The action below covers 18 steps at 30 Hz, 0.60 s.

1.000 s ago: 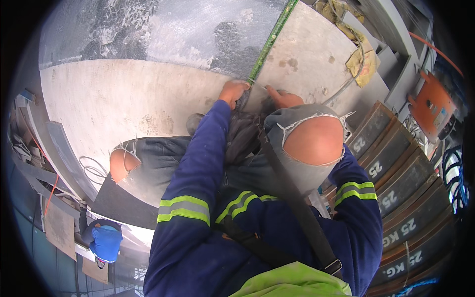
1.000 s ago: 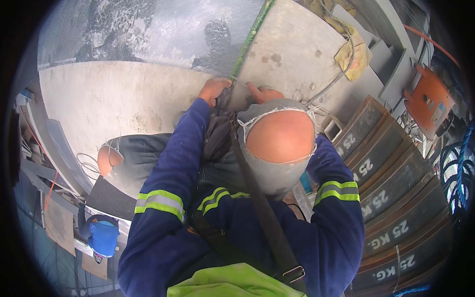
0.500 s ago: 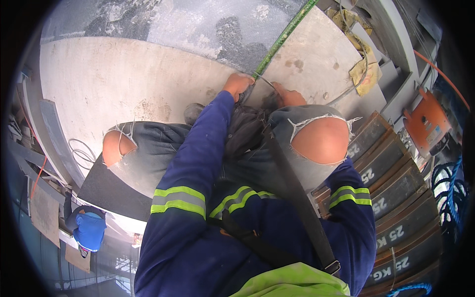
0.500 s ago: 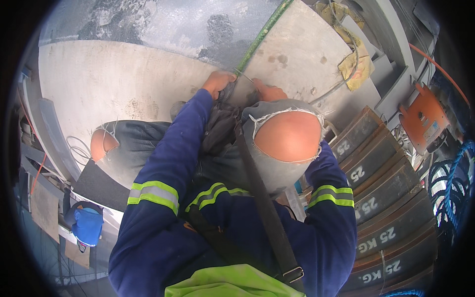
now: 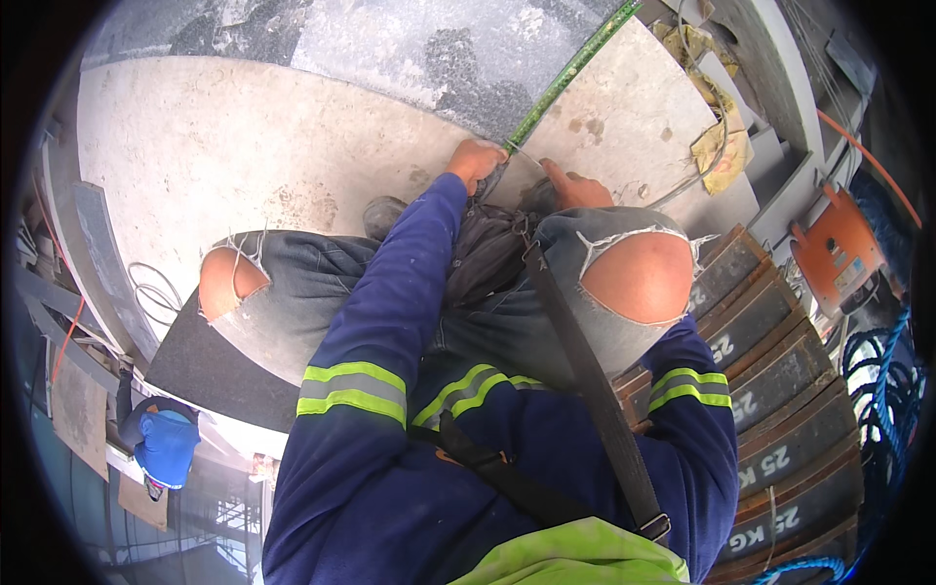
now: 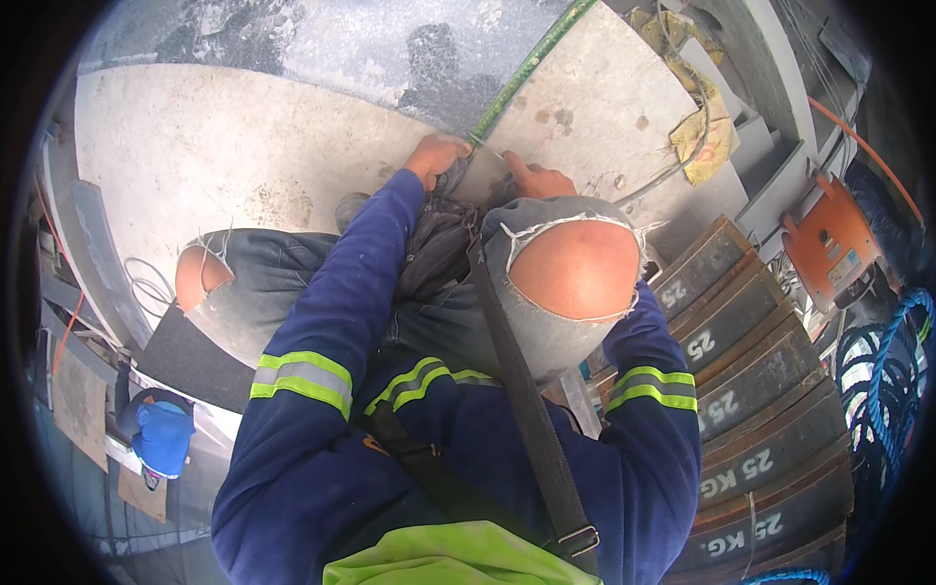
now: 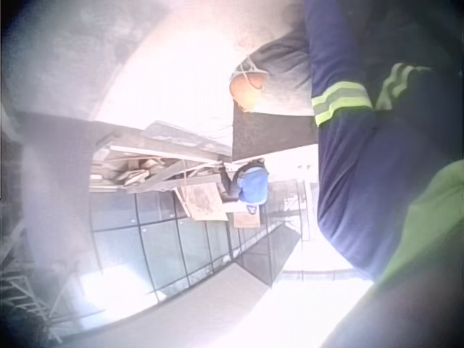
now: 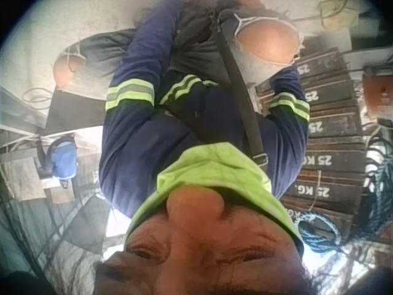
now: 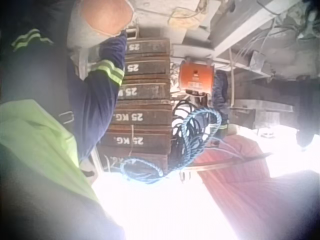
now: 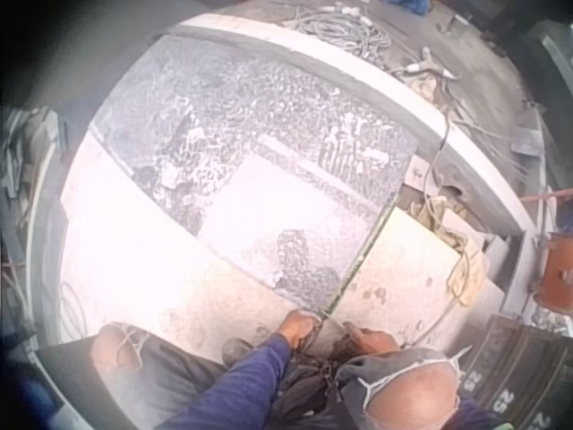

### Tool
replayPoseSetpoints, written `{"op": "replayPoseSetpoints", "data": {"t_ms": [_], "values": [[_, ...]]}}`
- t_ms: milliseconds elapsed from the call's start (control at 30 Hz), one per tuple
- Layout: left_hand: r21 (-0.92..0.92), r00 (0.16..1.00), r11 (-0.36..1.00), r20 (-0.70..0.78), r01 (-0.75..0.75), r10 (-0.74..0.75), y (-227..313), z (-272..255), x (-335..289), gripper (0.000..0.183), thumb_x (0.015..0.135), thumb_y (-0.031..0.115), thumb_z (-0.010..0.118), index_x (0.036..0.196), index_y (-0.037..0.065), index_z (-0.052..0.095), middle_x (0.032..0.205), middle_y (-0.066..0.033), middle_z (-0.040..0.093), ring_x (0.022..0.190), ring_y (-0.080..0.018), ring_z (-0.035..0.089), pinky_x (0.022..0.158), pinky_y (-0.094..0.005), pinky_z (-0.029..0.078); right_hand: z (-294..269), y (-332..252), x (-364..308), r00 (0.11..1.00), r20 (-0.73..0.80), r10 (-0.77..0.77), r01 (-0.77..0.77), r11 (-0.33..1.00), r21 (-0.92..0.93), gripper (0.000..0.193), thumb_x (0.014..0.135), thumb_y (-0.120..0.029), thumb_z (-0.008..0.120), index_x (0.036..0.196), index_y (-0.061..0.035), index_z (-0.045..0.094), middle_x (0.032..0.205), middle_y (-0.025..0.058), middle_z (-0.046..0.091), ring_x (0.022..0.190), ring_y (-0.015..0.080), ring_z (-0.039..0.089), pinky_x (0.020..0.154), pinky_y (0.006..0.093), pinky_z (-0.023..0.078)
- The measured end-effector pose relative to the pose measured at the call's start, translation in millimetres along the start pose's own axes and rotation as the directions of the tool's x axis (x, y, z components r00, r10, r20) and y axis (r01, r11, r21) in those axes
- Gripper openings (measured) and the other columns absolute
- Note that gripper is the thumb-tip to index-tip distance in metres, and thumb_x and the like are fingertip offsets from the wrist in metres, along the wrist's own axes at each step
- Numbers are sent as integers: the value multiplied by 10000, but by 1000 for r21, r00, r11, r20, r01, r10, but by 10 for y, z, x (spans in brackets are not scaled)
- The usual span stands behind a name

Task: The person measures a large translucent sheet on a workbench using a tape measure and a straightedge, then uses a utility knife to score and cut the sheet along the marked line. The person repeats the measuring and cutting process on another section of the sheet.

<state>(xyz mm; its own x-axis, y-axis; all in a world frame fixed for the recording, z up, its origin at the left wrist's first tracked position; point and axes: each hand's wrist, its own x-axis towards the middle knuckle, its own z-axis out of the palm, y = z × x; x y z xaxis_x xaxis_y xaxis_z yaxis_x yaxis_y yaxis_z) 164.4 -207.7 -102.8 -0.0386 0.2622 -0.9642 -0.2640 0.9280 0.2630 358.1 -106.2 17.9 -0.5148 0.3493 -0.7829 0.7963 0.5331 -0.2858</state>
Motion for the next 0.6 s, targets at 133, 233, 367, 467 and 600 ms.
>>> {"op": "replayPoseSetpoints", "data": {"t_ms": [133, 233, 367, 467, 600], "values": [[12, 999, 1000, 49, 22, -22, -39, -39, 30, 393, 927, 301, 773, 1256, 86, 789, 1223, -150, 737, 906, -279, 677, 620, -471, 514, 19, -14, 14, 1000, 24, 5, -4, 999, -38, 721, 911, -119, 623, 1589, -277, 436, 1090, 197, 733, 949, 445, 740, 803, 533, 580], [42, 995, 998, 86, 43, -46, -38, -48, 60, 428, 946, 317, 760, 1316, 102, 769, 1358, -147, 719, 1082, -293, 704, 699, -484, 549, -3, -26, 18, 999, 36, 7, -5, 999, -41, 721, 917, -131, 631, 1593, -280, 431, 1097, 197, 733, 948, 443, 743, 804, 533, 581], [-25, 1000, 1000, -1, -16, 16, -32, -8, 0, 324, 882, 242, 800, 1146, 56, 827, 975, -142, 783, 641, -229, 651, 506, -430, 479, 4, -26, 12, 999, 32, 10, -9, 999, -39, 720, 920, -141, 632, 1594, -289, 428, 1100, 194, 734, 950, 439, 745, 799, 529, 583], [-49, 1000, 999, 0, -13, 13, -3, -13, -49, 326, 881, 243, 802, 1147, 57, 827, 985, -139, 786, 674, -227, 666, 522, -429, 492, 12, -36, 1, 1000, 16, 16, -15, 998, -65, 710, 926, -151, 625, 1591, -300, 429, 1098, 192, 733, 951, 437, 747, 794, 529, 584], [-24, 1000, 1000, 3, 20, -20, 67, -30, -114, 318, 880, 229, 807, 1136, 42, 825, 1005, -141, 790, 729, -226, 688, 579, -417, 521, 50, -7, 16, 1000, 5, 2, -2, 998, -67, 706, 930, -159, 619, 1593, -308, 424, 1095, 190, 730, 950, 436, 747, 789, 534, 583]]}}
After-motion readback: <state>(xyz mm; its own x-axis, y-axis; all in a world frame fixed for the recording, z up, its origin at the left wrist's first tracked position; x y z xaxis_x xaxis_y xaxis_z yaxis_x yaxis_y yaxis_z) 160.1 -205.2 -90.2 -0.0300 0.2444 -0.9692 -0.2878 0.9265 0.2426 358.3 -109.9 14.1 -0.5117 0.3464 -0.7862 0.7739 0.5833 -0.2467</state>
